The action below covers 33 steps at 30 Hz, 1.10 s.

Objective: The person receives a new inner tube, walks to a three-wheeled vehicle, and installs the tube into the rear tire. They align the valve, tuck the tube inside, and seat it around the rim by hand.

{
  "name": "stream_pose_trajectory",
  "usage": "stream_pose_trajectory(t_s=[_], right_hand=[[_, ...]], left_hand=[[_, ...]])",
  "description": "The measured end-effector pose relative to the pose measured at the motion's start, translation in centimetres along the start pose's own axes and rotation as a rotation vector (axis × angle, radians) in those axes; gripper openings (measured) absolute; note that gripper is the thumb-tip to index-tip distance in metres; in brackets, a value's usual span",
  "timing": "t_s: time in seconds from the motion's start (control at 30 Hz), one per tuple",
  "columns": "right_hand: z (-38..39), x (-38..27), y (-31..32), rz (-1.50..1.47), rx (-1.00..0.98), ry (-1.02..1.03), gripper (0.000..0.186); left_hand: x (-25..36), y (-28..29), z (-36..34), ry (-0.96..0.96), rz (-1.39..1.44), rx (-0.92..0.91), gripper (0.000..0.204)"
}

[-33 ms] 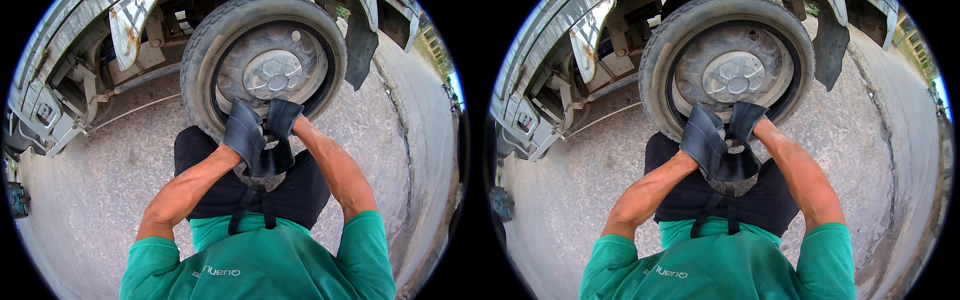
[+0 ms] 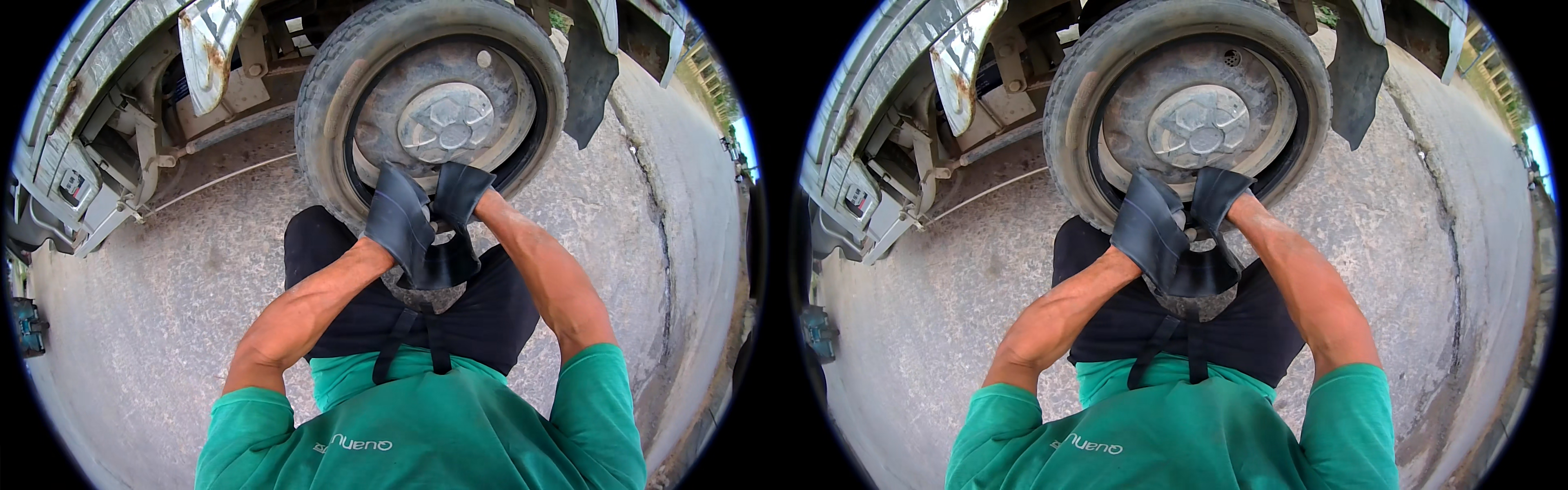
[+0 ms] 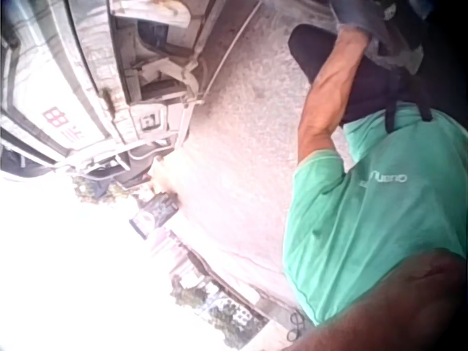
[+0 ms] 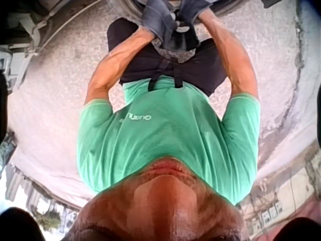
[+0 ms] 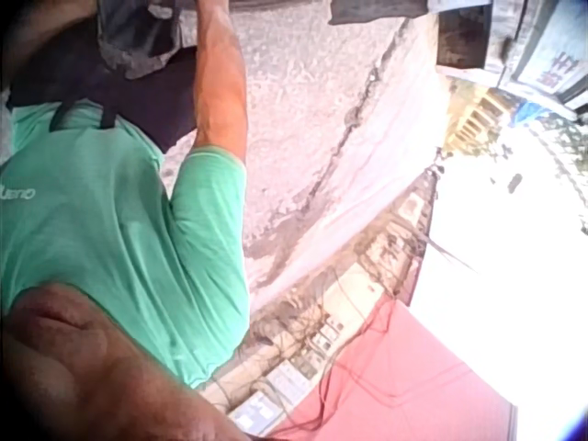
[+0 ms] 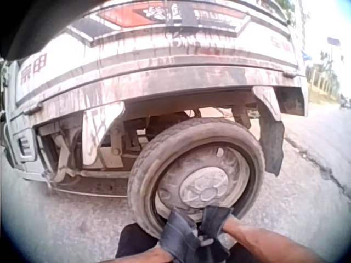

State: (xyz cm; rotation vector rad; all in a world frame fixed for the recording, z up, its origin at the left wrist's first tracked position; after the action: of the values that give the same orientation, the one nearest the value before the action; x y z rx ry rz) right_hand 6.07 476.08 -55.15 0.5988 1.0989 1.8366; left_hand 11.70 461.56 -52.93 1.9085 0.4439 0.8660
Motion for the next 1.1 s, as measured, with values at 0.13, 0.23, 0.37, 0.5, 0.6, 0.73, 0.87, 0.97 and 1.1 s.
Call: stream_pose_trajectory(t_s=[0.13, 0.23, 0.37, 0.5, 0.6, 0.73, 0.87, 0.97, 1.1], right_hand=[[0.2, -0.1, -1.4, 0.004, 0.114, -0.002, 0.032], [-0.6, 1.4, -3.9, 0.110, 0.146, -0.016, 0.030], [0.2, 3.3, -5.7, 0.372, 0.238, 0.125, 0.026], [1.4, 1.8, -2.4, 0.321, 0.104, 0.061, 0.027], [2.4, 3.6, -4.1, 0.372, 0.254, 0.110, 0.024], [1.7, 3.4, -3.3, 0.397, 0.210, 0.108, 0.023], [1.6, 3.1, -3.2, 0.442, 0.158, 0.117, 0.026], [1.6, 3.6, -3.5, 0.381, 0.238, 0.191, 0.029], [1.8, 3.5, -3.5, 0.266, 0.103, 0.087, 0.030]], left_hand=[[-1.3, -1.5, 0.4, 0.012, 0.062, 0.118, 0.030], [-1.0, -2.5, 0.4, -0.072, 0.034, 0.209, 0.031], [-0.6, -3.1, -0.1, -0.070, 0.032, 0.134, 0.031], [-1.1, -3.6, -0.4, -0.042, 0.019, 0.058, 0.033], [-0.4, -4.9, -1.0, -0.056, -0.055, 0.088, 0.032], [-0.2, -5.4, -1.2, -0.009, -0.140, 0.109, 0.030], [-0.7, -6.5, -0.9, 0.002, -0.069, 0.082, 0.033], [-0.1, -6.0, -0.8, 0.042, -0.289, 0.016, 0.034], [1.1, -4.2, -0.6, 0.061, -0.488, -0.054, 0.032]])
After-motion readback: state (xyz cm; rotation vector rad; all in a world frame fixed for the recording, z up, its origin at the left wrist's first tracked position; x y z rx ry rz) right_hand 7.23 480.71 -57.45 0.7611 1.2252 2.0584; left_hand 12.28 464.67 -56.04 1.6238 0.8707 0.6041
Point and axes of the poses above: each hand's wrist, its own z-axis away from the middle knuckle, its own y-axis out of the back of the hand, x = y × z, the point moved 4 cm from there along -z, towards the middle knuckle, and after that the axes turned 13 degrees about -x, right-handed, at the moved point
